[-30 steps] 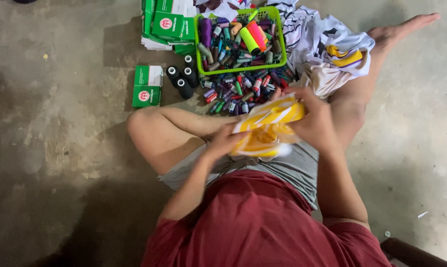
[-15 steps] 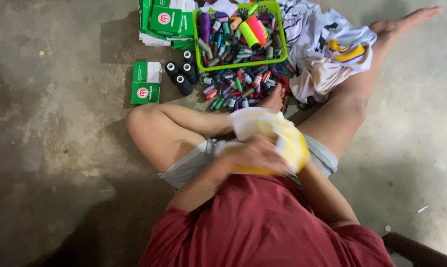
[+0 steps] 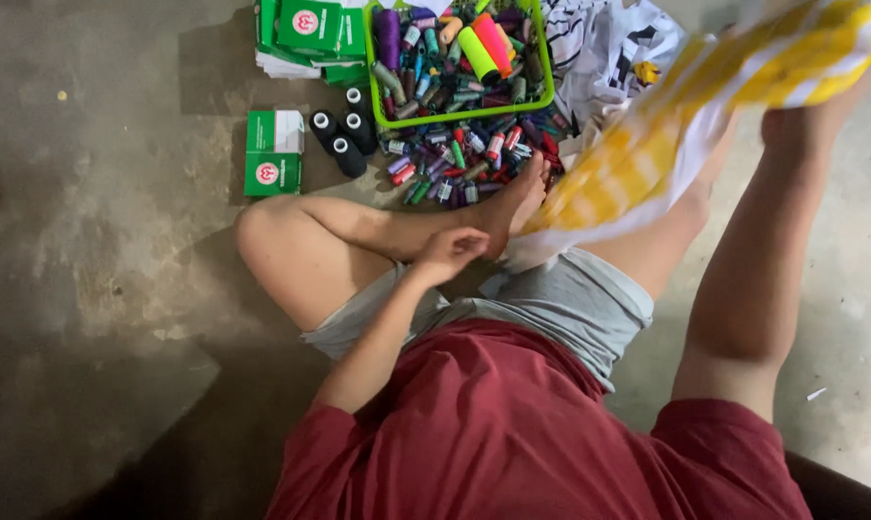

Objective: The person sorts through a collection of thread spools in a basket, handles boxes of supplies, and picks up a piece of fabric.

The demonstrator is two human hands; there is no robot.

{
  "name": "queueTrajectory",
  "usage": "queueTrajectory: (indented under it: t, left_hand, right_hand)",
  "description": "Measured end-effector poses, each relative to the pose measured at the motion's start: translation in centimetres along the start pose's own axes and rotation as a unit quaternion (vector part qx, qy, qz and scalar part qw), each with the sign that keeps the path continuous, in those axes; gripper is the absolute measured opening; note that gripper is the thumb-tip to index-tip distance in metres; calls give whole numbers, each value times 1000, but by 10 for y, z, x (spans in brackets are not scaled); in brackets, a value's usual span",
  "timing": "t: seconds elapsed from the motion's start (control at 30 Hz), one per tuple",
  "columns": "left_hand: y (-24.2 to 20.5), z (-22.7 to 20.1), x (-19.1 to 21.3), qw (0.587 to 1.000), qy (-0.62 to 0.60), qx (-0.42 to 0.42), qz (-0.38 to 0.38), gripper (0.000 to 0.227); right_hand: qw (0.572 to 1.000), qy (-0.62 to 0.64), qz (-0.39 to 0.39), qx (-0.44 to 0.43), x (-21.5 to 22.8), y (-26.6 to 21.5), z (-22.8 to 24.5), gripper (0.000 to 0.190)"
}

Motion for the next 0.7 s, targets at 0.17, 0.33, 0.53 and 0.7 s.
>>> queueTrajectory:
  t: [0.17, 0.33, 0.53, 0.7]
  left_hand:
    - [10, 20, 23, 992, 72, 101, -34, 20]
    - [19, -37, 43, 984, 146, 85, -53, 24]
    - [55, 7, 98, 954, 269, -11, -134, 16]
    - [67, 57, 133, 930, 309, -4, -200, 16]
  right_hand:
    - [989, -50, -109, -92, -40, 49, -167, 83]
    - [877, -476, 61, -5, -155, -2, -264, 114]
    - [918, -274, 172, 231, -264, -122, -222, 14]
    - [895, -358, 188, 189, -325, -142, -256, 19]
Point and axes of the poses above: each hand's wrist, its own y-axis towards the middle knuckle, its own x-axis out of the back of the hand, z = x × y, the point moved 2 cm from there along y, towards the middle knuckle, and after that the axes turned 12 degrees about -y, right-handed, at the moved point
